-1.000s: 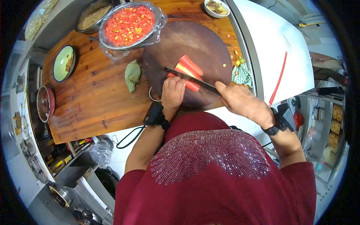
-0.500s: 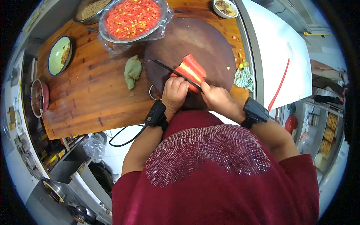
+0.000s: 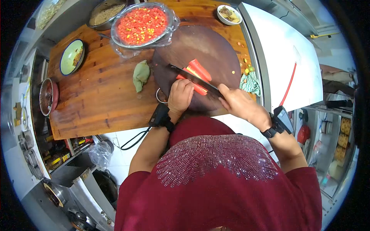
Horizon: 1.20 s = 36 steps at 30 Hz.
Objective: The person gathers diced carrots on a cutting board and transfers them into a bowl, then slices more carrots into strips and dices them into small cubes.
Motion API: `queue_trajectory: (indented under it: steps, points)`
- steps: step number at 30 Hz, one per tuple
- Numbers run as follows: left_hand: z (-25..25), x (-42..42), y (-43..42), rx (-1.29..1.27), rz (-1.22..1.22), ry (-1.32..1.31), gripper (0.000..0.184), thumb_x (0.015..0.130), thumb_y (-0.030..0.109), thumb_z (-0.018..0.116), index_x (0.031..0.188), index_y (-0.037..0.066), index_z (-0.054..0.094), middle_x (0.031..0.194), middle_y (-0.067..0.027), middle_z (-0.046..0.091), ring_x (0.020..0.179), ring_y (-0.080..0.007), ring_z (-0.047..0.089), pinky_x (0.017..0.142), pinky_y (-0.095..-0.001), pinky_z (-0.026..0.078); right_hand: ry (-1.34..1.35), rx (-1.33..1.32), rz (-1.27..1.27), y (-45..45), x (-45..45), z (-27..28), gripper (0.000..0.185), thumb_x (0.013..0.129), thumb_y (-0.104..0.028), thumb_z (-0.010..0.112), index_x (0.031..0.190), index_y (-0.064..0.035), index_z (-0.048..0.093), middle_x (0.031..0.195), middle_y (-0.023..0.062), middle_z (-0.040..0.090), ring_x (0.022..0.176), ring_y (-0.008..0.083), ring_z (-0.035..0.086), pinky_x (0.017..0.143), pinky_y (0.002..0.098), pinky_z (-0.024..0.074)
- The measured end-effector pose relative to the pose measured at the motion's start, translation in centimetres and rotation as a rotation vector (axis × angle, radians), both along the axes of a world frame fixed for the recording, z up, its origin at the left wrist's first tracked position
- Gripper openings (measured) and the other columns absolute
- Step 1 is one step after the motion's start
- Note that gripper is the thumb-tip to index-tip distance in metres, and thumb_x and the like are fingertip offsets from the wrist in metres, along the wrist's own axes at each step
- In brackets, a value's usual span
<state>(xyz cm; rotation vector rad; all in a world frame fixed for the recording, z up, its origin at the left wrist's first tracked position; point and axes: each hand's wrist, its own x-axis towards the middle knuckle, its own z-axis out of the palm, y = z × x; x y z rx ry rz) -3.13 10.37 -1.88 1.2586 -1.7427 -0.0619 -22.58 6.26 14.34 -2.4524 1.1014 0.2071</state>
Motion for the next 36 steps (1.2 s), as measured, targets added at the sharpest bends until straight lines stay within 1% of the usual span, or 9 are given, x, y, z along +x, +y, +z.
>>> queue_trajectory:
  steps: [7, 9, 21, 24, 28, 30, 32, 34, 36]
  points:
    - [-0.1, -0.1, 0.1, 0.008, 0.004, -0.013, 0.021, 0.077, 0.004, 0.064, 0.096, 0.005, 0.057, 0.098, -0.0112, 0.052, 0.093, -0.0318, 0.051, 0.082, -0.0417, 0.043, 0.081, 0.053, 0.02, -0.3, -0.6, 1.6, 0.021, 0.085, -0.01, 0.056, 0.097, -0.0024, 0.04, 0.066, 0.0224, 0.057, 0.067, 0.0428, 0.059, 0.058, 0.0501, 0.046]
    - [0.0, -0.1, 0.1, 0.004, 0.007, -0.008, 0.02, 0.077, 0.004, 0.064, 0.096, 0.005, 0.057, 0.097, -0.0113, 0.053, 0.092, -0.0318, 0.051, 0.082, -0.0418, 0.043, 0.176, 0.047, 0.019, -0.1, 0.0, 2.0, 0.019, 0.084, -0.008, 0.054, 0.097, -0.0023, 0.04, 0.066, 0.0222, 0.057, 0.067, 0.0427, 0.059, 0.058, 0.0491, 0.0464]
    - [0.2, -0.1, -0.1, 0.03, 0.003, -0.023, 0.019, 0.075, 0.003, 0.064, 0.092, 0.005, 0.056, 0.093, -0.011, 0.054, 0.088, -0.0311, 0.053, 0.08, -0.0416, 0.044, 0.091, 0.135, -0.022, -0.9, 1.6, 0.6, 0.016, 0.086, -0.01, 0.051, 0.096, -0.0022, 0.041, 0.066, 0.0239, 0.057, 0.069, 0.0437, 0.059, 0.06, 0.0502, 0.0451]
    - [0.6, 0.1, 0.0, 0.04, -0.014, -0.014, 0.019, 0.074, 0.003, 0.064, 0.091, 0.005, 0.056, 0.092, -0.0109, 0.054, 0.088, -0.0307, 0.053, 0.079, -0.0414, 0.045, 0.139, 0.154, -0.025, -1.0, 2.0, 0.7, 0.015, 0.087, -0.011, 0.05, 0.097, -0.0025, 0.041, 0.066, 0.0249, 0.057, 0.068, 0.044, 0.059, 0.059, 0.0511, 0.0452]
    - [-0.1, -0.2, 0.0, 0.034, -0.004, -0.031, 0.021, 0.073, 0.004, 0.065, 0.091, 0.006, 0.056, 0.091, -0.0106, 0.054, 0.089, -0.0303, 0.053, 0.079, -0.0411, 0.045, 0.083, 0.105, 0.002, -0.6, 1.9, -3.2, 0.017, 0.087, -0.012, 0.051, 0.097, -0.0029, 0.041, 0.067, 0.0243, 0.058, 0.067, 0.0441, 0.059, 0.058, 0.0514, 0.0464]
    - [-0.3, 0.1, -0.3, 0.005, -0.013, -0.047, 0.021, 0.072, 0.004, 0.065, 0.091, 0.006, 0.057, 0.092, -0.0107, 0.054, 0.089, -0.0301, 0.053, 0.08, -0.041, 0.044, 0.076, 0.086, -0.087, -0.2, 1.9, -5.4, 0.02, 0.086, -0.014, 0.053, 0.098, -0.0032, 0.041, 0.07, 0.0237, 0.06, 0.068, 0.0443, 0.06, 0.058, 0.052, 0.0472]
    - [-0.1, -0.2, -0.1, 0.045, 0.02, -0.062, 0.022, 0.073, 0.005, 0.066, 0.093, 0.006, 0.057, 0.094, -0.0111, 0.054, 0.09, -0.0311, 0.053, 0.08, -0.041, 0.044, 0.035, 0.077, -0.095, 0.1, 1.3, -6.1, 0.023, 0.085, -0.016, 0.055, 0.098, -0.0033, 0.041, 0.07, 0.0229, 0.061, 0.068, 0.0445, 0.06, 0.059, 0.052, 0.048]
    - [-0.1, -0.2, -0.4, 0.05, -0.003, -0.058, 0.022, 0.074, 0.005, 0.065, 0.094, 0.005, 0.057, 0.096, -0.0118, 0.054, 0.091, -0.0319, 0.053, 0.081, -0.0414, 0.044, 0.019, 0.046, -0.08, -0.6, 1.5, -5.7, 0.017, 0.085, -0.012, 0.049, 0.099, -0.0033, 0.042, 0.07, 0.0234, 0.062, 0.07, 0.0428, 0.062, 0.061, 0.0512, 0.05]
    - [0.1, 0.0, -0.6, 0.064, -0.021, -0.051, 0.021, 0.075, 0.005, 0.064, 0.095, 0.004, 0.058, 0.097, -0.0125, 0.054, 0.092, -0.0327, 0.053, 0.082, -0.0419, 0.044, -0.044, -0.019, -0.07, -1.2, 0.6, -5.4, 0.017, 0.086, -0.012, 0.049, 0.098, -0.0035, 0.042, 0.071, 0.0232, 0.062, 0.07, 0.0433, 0.061, 0.062, 0.0522, 0.0491]
